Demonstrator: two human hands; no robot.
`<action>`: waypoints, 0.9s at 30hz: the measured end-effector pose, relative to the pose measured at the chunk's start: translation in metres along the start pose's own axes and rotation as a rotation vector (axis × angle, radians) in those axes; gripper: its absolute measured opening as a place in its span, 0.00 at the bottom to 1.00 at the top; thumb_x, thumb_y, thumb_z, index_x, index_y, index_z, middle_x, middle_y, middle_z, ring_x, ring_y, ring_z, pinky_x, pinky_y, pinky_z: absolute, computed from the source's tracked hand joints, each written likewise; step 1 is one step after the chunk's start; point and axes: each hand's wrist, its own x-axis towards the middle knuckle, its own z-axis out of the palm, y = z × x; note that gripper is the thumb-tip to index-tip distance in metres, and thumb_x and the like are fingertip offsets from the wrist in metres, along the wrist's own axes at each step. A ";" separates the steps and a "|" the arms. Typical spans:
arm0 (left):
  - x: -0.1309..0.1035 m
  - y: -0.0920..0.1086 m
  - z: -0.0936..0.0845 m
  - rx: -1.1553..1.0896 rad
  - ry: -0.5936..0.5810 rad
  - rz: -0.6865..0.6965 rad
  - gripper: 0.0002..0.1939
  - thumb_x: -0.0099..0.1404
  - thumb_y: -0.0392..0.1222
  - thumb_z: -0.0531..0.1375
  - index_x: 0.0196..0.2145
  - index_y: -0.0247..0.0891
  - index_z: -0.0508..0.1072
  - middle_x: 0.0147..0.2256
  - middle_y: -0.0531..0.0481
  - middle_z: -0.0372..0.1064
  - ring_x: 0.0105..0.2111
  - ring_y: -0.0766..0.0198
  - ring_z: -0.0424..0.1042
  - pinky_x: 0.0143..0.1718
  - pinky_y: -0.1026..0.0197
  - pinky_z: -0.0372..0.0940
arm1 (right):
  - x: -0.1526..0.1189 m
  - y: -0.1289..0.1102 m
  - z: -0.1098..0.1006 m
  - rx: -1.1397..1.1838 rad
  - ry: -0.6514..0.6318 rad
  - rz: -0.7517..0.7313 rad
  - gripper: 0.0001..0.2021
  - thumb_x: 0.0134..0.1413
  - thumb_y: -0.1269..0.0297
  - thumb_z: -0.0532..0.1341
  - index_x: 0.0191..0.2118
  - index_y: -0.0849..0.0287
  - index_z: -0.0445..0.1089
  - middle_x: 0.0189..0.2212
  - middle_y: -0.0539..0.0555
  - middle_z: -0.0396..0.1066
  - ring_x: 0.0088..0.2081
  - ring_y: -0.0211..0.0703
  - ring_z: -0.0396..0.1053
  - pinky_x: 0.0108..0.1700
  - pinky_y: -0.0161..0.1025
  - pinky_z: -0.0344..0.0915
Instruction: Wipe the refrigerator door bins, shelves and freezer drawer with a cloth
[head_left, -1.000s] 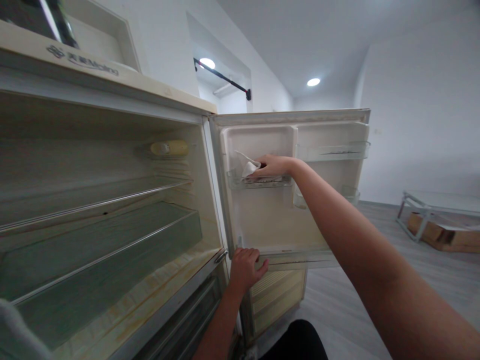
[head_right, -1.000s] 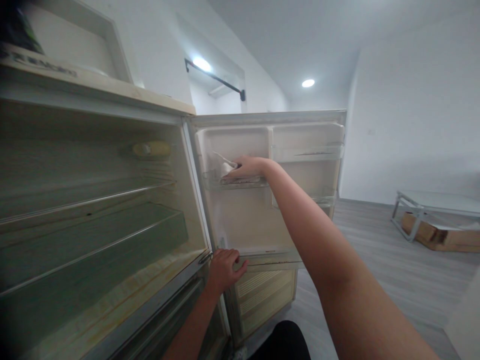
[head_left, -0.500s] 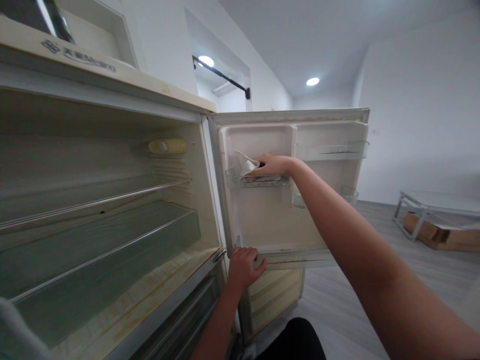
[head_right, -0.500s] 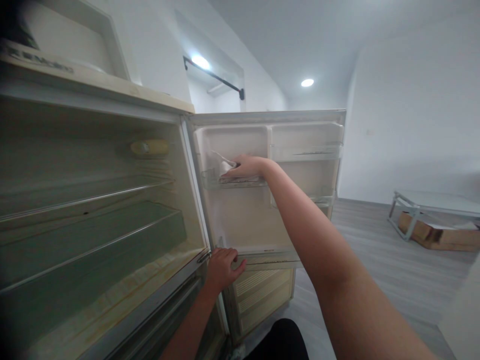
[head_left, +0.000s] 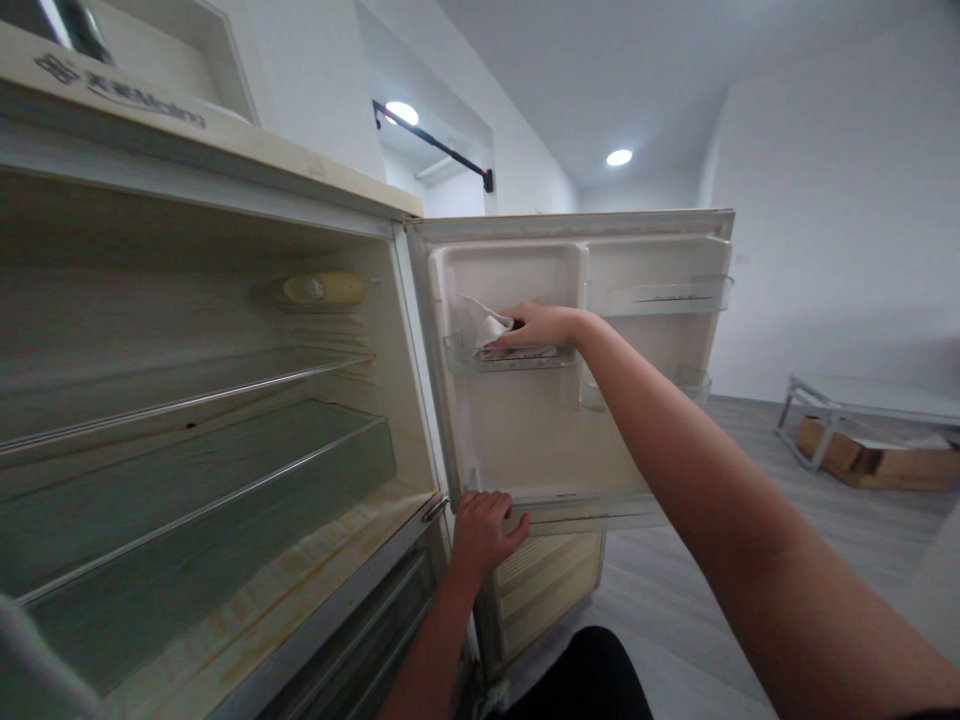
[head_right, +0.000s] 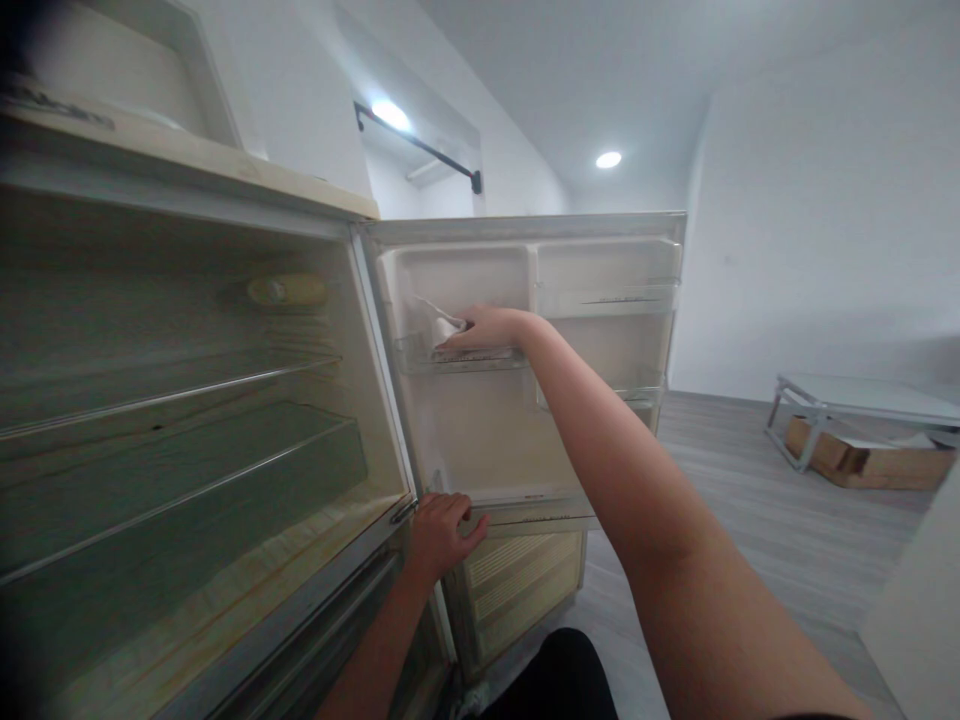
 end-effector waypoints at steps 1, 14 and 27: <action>0.000 0.000 0.000 -0.004 0.000 0.000 0.13 0.64 0.49 0.61 0.26 0.43 0.65 0.25 0.53 0.70 0.30 0.59 0.72 0.39 0.53 0.59 | 0.000 0.001 0.000 -0.004 -0.003 -0.002 0.23 0.56 0.43 0.62 0.50 0.51 0.75 0.48 0.51 0.78 0.48 0.48 0.74 0.47 0.36 0.65; -0.001 -0.001 0.001 0.014 0.025 0.005 0.13 0.64 0.49 0.61 0.25 0.42 0.65 0.24 0.53 0.69 0.29 0.59 0.71 0.38 0.53 0.60 | 0.002 0.001 0.000 -0.027 -0.008 0.003 0.23 0.58 0.44 0.61 0.52 0.53 0.74 0.50 0.53 0.77 0.49 0.48 0.73 0.46 0.36 0.65; -0.002 -0.002 0.003 -0.020 0.011 -0.016 0.12 0.63 0.49 0.62 0.25 0.42 0.67 0.25 0.52 0.70 0.29 0.58 0.72 0.39 0.51 0.62 | 0.002 0.000 0.000 -0.026 -0.012 0.005 0.22 0.58 0.45 0.61 0.51 0.53 0.75 0.49 0.53 0.77 0.49 0.49 0.73 0.46 0.36 0.65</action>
